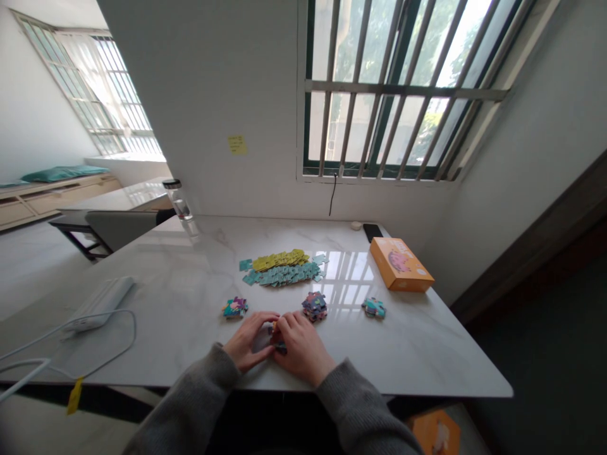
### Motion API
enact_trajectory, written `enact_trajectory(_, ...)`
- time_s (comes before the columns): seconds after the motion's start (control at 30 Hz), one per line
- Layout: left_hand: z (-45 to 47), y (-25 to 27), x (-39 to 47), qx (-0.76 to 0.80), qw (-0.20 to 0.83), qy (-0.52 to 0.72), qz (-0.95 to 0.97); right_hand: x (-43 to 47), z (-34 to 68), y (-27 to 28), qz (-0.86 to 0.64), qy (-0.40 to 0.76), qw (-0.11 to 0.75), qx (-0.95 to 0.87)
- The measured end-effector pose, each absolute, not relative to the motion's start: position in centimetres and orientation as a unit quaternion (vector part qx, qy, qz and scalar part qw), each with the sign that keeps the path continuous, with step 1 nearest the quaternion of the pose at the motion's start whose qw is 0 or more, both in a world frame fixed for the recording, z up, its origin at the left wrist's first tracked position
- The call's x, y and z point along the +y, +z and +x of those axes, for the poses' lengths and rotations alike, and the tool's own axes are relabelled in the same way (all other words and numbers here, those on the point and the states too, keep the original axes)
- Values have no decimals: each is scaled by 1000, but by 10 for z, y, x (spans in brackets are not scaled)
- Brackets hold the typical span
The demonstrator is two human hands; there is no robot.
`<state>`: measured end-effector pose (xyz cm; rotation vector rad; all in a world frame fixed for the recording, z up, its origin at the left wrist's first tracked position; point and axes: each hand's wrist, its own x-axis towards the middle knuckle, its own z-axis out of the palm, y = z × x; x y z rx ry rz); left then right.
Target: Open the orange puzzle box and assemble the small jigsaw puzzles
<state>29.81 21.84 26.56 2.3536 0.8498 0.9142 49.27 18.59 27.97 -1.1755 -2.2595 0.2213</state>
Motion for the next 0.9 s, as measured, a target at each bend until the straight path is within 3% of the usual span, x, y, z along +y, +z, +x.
enact_trajectory(0.4,297,260,225,283,253,341,860,167,518,282,-448,138,390,-793)
enact_trajectory(0.73,296,261,225,288,192,334,876,167,515,283,-455,149,358,-802)
enact_trajectory(0.9,296,268,220,290,150,380,866,168,518,281,-455,155,385,-788)
